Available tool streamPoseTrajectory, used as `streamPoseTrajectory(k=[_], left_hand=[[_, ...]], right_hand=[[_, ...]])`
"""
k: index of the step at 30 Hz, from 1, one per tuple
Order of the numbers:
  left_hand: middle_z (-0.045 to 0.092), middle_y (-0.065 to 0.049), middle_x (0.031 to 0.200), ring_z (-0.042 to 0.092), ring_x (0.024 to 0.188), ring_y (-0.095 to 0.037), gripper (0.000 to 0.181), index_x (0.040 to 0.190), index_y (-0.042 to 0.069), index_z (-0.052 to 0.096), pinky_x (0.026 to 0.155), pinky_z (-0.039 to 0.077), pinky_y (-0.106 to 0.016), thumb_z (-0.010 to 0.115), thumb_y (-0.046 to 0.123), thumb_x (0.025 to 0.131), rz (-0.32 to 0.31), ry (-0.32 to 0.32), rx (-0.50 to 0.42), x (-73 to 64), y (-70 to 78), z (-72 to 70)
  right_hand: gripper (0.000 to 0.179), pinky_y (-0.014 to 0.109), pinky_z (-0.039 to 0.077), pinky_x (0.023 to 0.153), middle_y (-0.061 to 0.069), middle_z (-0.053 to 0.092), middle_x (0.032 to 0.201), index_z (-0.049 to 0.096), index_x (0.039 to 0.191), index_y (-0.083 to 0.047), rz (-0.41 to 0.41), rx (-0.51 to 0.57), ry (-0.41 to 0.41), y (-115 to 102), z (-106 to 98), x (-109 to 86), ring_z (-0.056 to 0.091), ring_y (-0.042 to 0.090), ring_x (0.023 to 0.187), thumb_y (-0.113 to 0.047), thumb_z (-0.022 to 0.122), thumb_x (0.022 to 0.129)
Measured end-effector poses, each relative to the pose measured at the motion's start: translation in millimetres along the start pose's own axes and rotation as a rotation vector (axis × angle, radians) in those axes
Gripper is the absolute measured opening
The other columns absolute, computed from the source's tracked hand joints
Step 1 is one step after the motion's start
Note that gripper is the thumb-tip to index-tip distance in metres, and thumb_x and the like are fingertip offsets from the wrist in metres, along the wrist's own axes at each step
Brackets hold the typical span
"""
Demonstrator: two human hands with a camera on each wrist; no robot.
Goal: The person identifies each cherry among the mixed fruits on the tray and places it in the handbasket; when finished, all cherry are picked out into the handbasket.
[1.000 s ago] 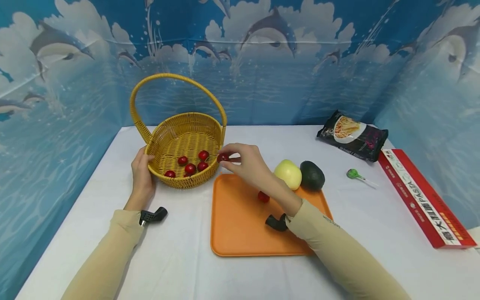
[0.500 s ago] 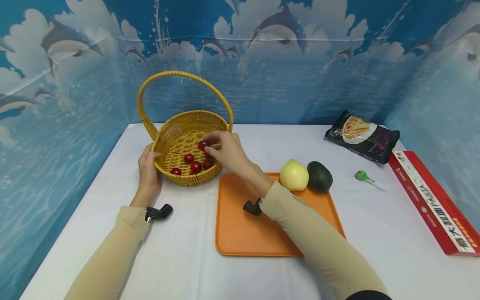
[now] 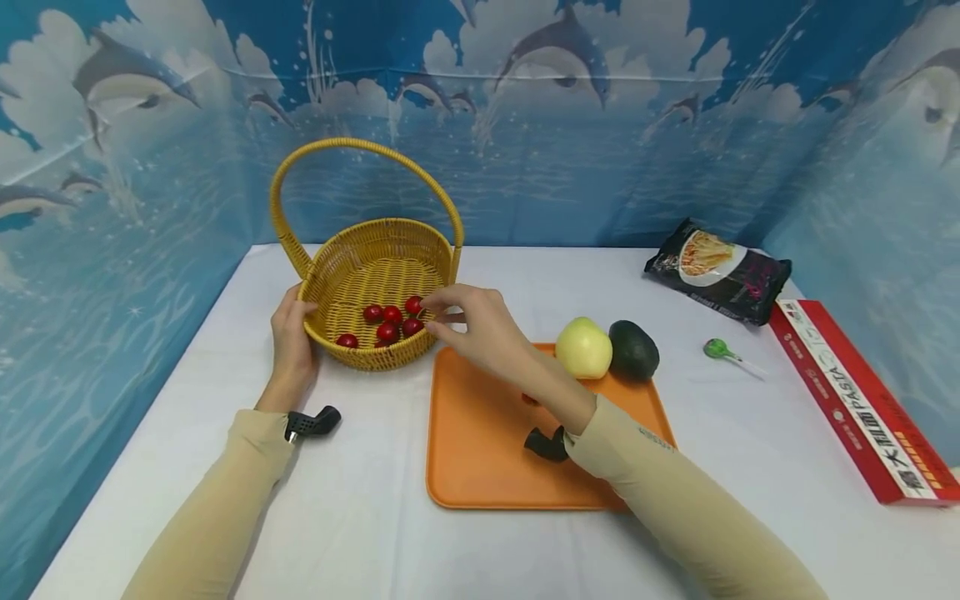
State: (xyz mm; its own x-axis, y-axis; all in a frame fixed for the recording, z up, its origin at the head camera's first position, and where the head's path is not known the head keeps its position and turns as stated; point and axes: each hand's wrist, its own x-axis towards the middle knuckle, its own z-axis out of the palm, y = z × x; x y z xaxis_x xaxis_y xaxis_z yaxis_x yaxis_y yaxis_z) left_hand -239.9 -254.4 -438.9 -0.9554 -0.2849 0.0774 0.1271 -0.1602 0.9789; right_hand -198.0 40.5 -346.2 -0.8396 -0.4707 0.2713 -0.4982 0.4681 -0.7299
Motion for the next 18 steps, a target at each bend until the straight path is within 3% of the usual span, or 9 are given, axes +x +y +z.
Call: streamPoseTrajectory(k=[4, 12, 18], left_hand=[[0.052, -0.008, 0.155, 0.048, 0.140, -0.021, 0.053, 0.148, 0.008, 0.057, 0.120, 0.038, -0.035, 0.039, 0.011, 0.098, -0.004, 0.004, -0.001, 0.5, 0.3, -2.7], [0.052, -0.009, 0.156, 0.047, 0.142, -0.022, 0.054, 0.149, 0.007, 0.056, 0.120, 0.037, -0.034, 0.039, 0.010, 0.097, -0.012, 0.003, -0.010, -1.0, -0.9, -2.6], [0.052, -0.008, 0.156, 0.048, 0.141, -0.021, 0.054, 0.148, 0.008, 0.057, 0.121, 0.036, -0.035, 0.039, 0.011, 0.097, -0.002, -0.005, -0.009, 1.3, -0.5, -0.2]], right_hand=[[0.028, 0.026, 0.058, 0.094, 0.007, 0.074, 0.125, 0.074, 0.125, -0.007, -0.020, -0.027, 0.003, -1.3, -5.7, -13.6, 0.074, 0.020, 0.110, -0.010, 0.073, 0.098], [0.027, 0.038, 0.059, 0.098, 0.011, 0.074, 0.126, 0.074, 0.124, -0.005, 0.011, -0.008, -0.004, 5.1, -19.5, -40.1, 0.073, 0.027, 0.115, -0.011, 0.072, 0.098], [0.027, 0.041, 0.059, 0.099, 0.007, 0.075, 0.123, 0.075, 0.123, -0.008, 0.018, -0.050, -0.029, 8.2, -27.1, -65.2, 0.072, 0.024, 0.117, -0.011, 0.076, 0.096]])
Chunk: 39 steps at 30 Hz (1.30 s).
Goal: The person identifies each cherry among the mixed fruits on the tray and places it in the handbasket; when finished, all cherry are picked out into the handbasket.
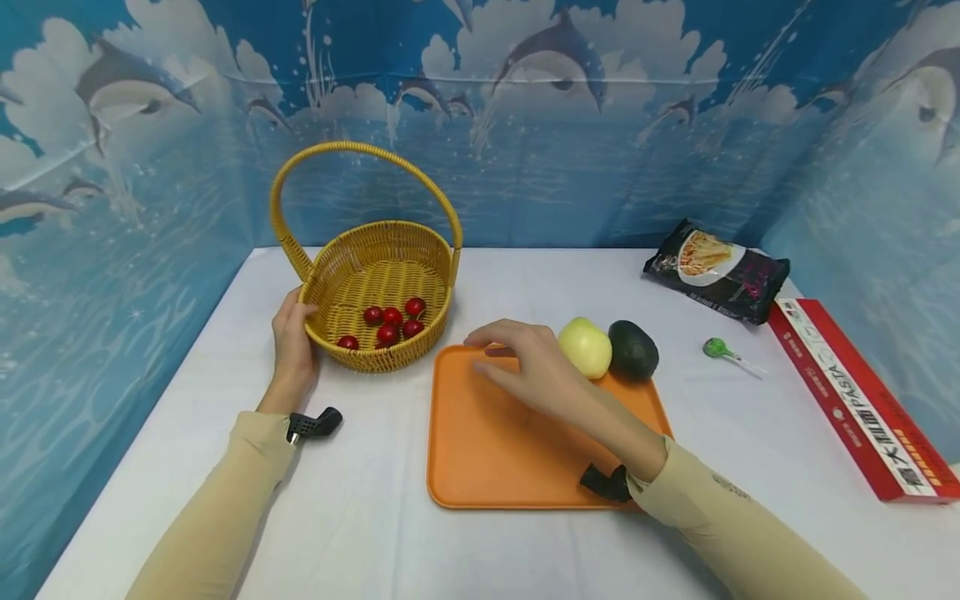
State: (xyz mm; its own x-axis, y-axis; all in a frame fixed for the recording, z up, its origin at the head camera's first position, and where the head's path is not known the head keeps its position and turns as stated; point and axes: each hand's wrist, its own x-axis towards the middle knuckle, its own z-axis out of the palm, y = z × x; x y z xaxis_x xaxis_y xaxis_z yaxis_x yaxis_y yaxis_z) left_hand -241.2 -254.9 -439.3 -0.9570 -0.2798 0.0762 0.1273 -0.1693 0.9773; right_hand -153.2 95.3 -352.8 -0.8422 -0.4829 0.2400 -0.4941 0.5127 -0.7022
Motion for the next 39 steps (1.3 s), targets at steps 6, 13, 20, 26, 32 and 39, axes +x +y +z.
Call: streamPoseTrajectory(k=[6, 13, 20, 26, 32, 39], left_hand=[[0.052, -0.010, 0.155, 0.048, 0.140, -0.023, 0.055, 0.148, 0.006, 0.056, 0.120, 0.036, -0.035, 0.040, 0.010, 0.096, -0.001, 0.004, -0.007, 0.8, 1.0, -0.4], [0.052, -0.008, 0.157, 0.047, 0.141, -0.022, 0.056, 0.150, 0.009, 0.055, 0.122, 0.034, -0.037, 0.040, 0.012, 0.096, -0.009, -0.004, 0.021, 0.5, 2.7, 2.0], [0.051, -0.008, 0.158, 0.047, 0.142, -0.022, 0.057, 0.151, 0.008, 0.055, 0.123, 0.034, -0.036, 0.040, 0.010, 0.096, -0.023, -0.007, 0.012, -1.0, 1.9, 0.8], [0.050, -0.009, 0.158, 0.047, 0.143, -0.023, 0.057, 0.151, 0.007, 0.054, 0.123, 0.034, -0.037, 0.039, 0.011, 0.096, -0.001, -0.013, 0.019, 0.1, 3.2, -0.4], [0.052, -0.008, 0.157, 0.048, 0.141, -0.022, 0.055, 0.150, 0.008, 0.056, 0.121, 0.036, -0.035, 0.040, 0.012, 0.097, 0.000, -0.012, 0.036, 0.9, 3.3, 0.0], [0.050, -0.007, 0.159, 0.046, 0.143, -0.020, 0.056, 0.151, 0.009, 0.054, 0.124, 0.033, -0.036, 0.039, 0.013, 0.098, -0.014, -0.012, 0.027, -1.2, 1.4, -0.3]], right_hand=[[0.031, 0.042, 0.060, 0.095, 0.007, 0.075, 0.125, 0.074, 0.125, -0.009, -0.025, -0.009, -0.005, 4.2, -3.4, -22.1, 0.074, 0.028, 0.114, -0.010, 0.078, 0.094], [0.037, 0.040, 0.061, 0.093, 0.008, 0.074, 0.126, 0.074, 0.125, -0.007, -0.017, -0.038, 0.034, 14.9, -12.8, -44.0, 0.074, 0.031, 0.110, -0.003, 0.082, 0.089], [0.037, 0.047, 0.056, 0.101, 0.012, 0.074, 0.127, 0.074, 0.124, -0.002, -0.006, -0.283, -0.067, 17.6, -16.0, -47.7, 0.069, 0.032, 0.121, -0.008, 0.083, 0.089], [0.033, 0.045, 0.055, 0.104, 0.010, 0.073, 0.124, 0.075, 0.119, -0.005, -0.004, -0.401, -0.162, 18.2, -11.5, -49.4, 0.066, 0.029, 0.122, -0.010, 0.085, 0.088], [0.026, 0.037, 0.059, 0.091, 0.003, 0.073, 0.106, 0.075, 0.111, -0.007, -0.071, -0.375, -0.204, 26.8, -4.8, -51.3, 0.067, 0.019, 0.100, -0.001, 0.082, 0.087], [0.027, 0.034, 0.059, 0.090, 0.002, 0.074, 0.106, 0.076, 0.114, -0.008, -0.073, -0.343, -0.228, 27.1, -5.2, -52.7, 0.067, 0.016, 0.098, -0.001, 0.082, 0.088]])
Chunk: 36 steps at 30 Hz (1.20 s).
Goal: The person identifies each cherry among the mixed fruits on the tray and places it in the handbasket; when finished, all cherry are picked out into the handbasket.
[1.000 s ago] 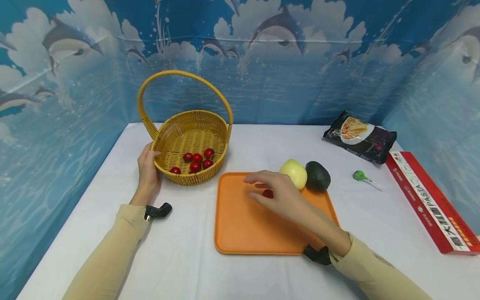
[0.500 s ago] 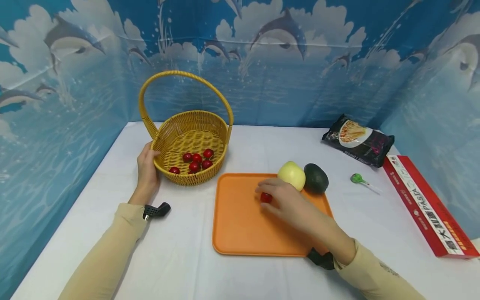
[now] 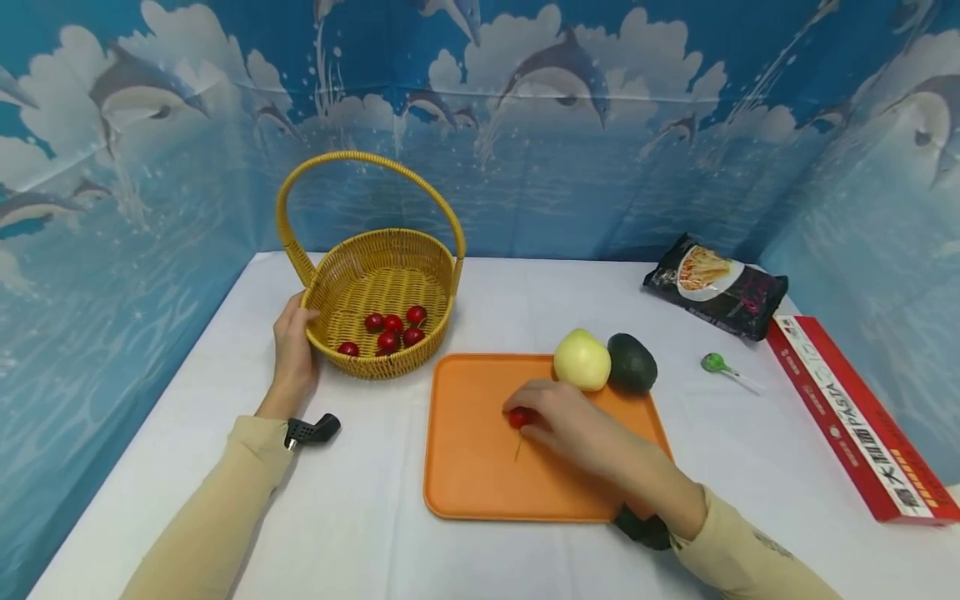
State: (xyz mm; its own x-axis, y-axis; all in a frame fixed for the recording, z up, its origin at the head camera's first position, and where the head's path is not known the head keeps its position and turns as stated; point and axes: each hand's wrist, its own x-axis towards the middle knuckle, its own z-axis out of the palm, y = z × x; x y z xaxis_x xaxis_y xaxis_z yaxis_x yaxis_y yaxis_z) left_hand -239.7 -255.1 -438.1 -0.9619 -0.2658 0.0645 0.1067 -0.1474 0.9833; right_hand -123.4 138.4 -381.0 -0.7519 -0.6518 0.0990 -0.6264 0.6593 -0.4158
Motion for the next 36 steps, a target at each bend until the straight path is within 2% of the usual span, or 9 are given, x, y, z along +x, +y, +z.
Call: streamPoseTrajectory(k=[10, 16, 23, 30, 33, 36], left_hand=[[0.052, -0.008, 0.156, 0.047, 0.142, -0.021, 0.056, 0.150, 0.008, 0.055, 0.121, 0.035, -0.034, 0.039, 0.011, 0.096, 0.006, 0.009, 0.004, -3.6, -2.1, 1.9], [0.051, -0.007, 0.157, 0.047, 0.142, -0.020, 0.056, 0.150, 0.009, 0.055, 0.122, 0.035, -0.035, 0.039, 0.012, 0.097, 0.005, 0.011, 0.007, -2.7, -0.9, 1.6], [0.052, -0.008, 0.156, 0.048, 0.141, -0.021, 0.055, 0.150, 0.009, 0.055, 0.120, 0.037, -0.034, 0.039, 0.012, 0.097, 0.001, 0.010, 0.003, -1.1, -2.7, 2.9], [0.052, -0.008, 0.157, 0.048, 0.142, -0.021, 0.056, 0.151, 0.008, 0.054, 0.120, 0.037, -0.034, 0.040, 0.011, 0.097, 0.010, 0.011, 0.020, -0.7, -2.4, 4.8], [0.051, -0.009, 0.157, 0.047, 0.142, -0.021, 0.055, 0.150, 0.007, 0.055, 0.122, 0.035, -0.036, 0.039, 0.011, 0.097, 0.022, 0.009, 0.014, -0.4, -2.2, 3.4], [0.051, -0.008, 0.157, 0.047, 0.143, -0.020, 0.056, 0.151, 0.008, 0.054, 0.122, 0.034, -0.035, 0.039, 0.012, 0.097, 0.022, 0.009, 0.029, -0.3, -1.9, 1.9]], right_hand=[[0.025, 0.035, 0.059, 0.089, 0.002, 0.076, 0.106, 0.076, 0.113, -0.006, -0.020, 0.023, 0.022, 3.2, 0.5, -1.4, 0.069, 0.017, 0.097, -0.003, 0.082, 0.088], [0.030, 0.035, 0.061, 0.090, 0.004, 0.077, 0.112, 0.075, 0.120, -0.004, -0.005, 0.097, 0.060, -0.3, -8.7, 10.9, 0.073, 0.018, 0.102, -0.005, 0.081, 0.090], [0.035, 0.038, 0.060, 0.094, 0.005, 0.076, 0.120, 0.074, 0.126, -0.007, 0.012, 0.203, 0.219, -12.3, -22.2, 41.9, 0.074, 0.019, 0.108, -0.005, 0.080, 0.092], [0.033, 0.033, 0.060, 0.094, 0.007, 0.074, 0.125, 0.073, 0.128, -0.007, -0.030, 0.290, 0.354, -24.2, -22.8, 86.1, 0.074, 0.020, 0.110, -0.005, 0.076, 0.095], [0.034, 0.030, 0.059, 0.095, 0.009, 0.072, 0.128, 0.072, 0.130, -0.006, -0.046, 0.335, 0.383, -30.7, -17.4, 107.0, 0.072, 0.022, 0.116, -0.005, 0.076, 0.096], [0.034, 0.028, 0.059, 0.094, 0.010, 0.072, 0.129, 0.071, 0.131, -0.006, -0.037, 0.378, 0.370, -34.6, -11.1, 124.8, 0.071, 0.023, 0.117, -0.006, 0.075, 0.096]])
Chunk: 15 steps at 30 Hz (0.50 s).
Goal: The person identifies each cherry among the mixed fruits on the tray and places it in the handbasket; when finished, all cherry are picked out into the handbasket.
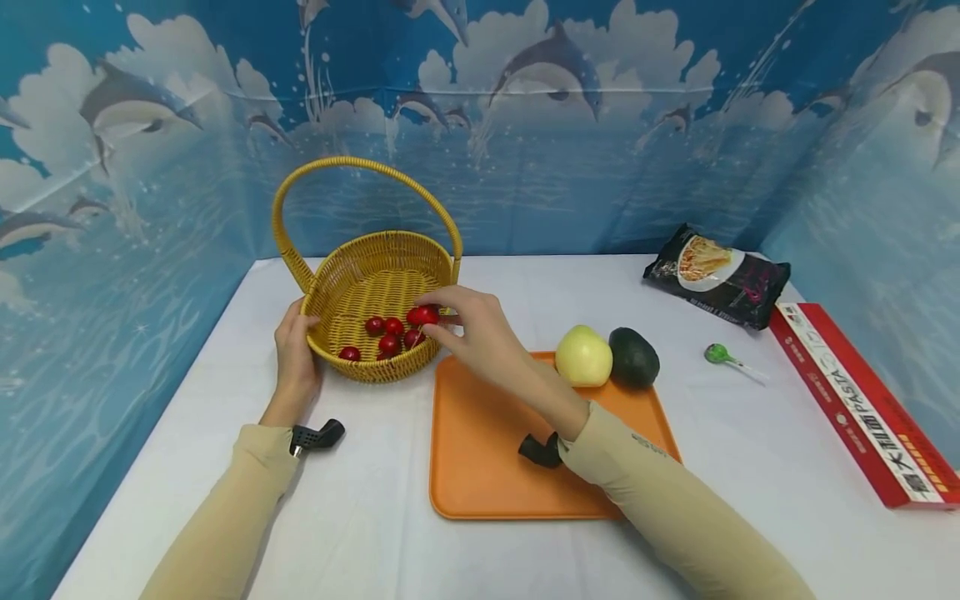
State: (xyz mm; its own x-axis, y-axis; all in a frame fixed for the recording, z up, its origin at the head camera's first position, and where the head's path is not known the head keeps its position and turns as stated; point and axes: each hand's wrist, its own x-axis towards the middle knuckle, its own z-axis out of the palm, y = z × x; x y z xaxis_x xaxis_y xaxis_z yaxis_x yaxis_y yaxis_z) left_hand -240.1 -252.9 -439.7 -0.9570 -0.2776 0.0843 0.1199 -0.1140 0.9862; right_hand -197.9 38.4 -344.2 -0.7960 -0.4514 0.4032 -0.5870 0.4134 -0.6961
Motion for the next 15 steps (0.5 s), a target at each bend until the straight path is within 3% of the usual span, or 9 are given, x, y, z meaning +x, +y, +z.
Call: streamPoseTrajectory(k=[8, 15], left_hand=[[0.053, -0.009, 0.155, 0.048, 0.140, -0.022, 0.054, 0.148, 0.007, 0.056, 0.118, 0.037, -0.034, 0.039, 0.011, 0.097, 0.010, 0.009, -0.026, -0.8, -0.9, -1.8], [0.053, -0.010, 0.154, 0.049, 0.140, -0.022, 0.054, 0.148, 0.006, 0.056, 0.119, 0.037, -0.034, 0.039, 0.010, 0.097, 0.015, -0.004, -0.030, 0.9, -1.8, -0.6]], right_hand=[[0.033, 0.025, 0.059, 0.090, 0.010, 0.073, 0.127, 0.071, 0.132, -0.006, 0.125, 0.034, -0.027, 7.5, 18.8, 29.9, 0.072, 0.022, 0.116, -0.011, 0.072, 0.099], [0.031, 0.035, 0.058, 0.096, 0.009, 0.076, 0.123, 0.073, 0.130, -0.006, 0.219, -0.030, -0.048, 15.1, 23.9, 51.9, 0.073, 0.023, 0.112, -0.014, 0.072, 0.100]])
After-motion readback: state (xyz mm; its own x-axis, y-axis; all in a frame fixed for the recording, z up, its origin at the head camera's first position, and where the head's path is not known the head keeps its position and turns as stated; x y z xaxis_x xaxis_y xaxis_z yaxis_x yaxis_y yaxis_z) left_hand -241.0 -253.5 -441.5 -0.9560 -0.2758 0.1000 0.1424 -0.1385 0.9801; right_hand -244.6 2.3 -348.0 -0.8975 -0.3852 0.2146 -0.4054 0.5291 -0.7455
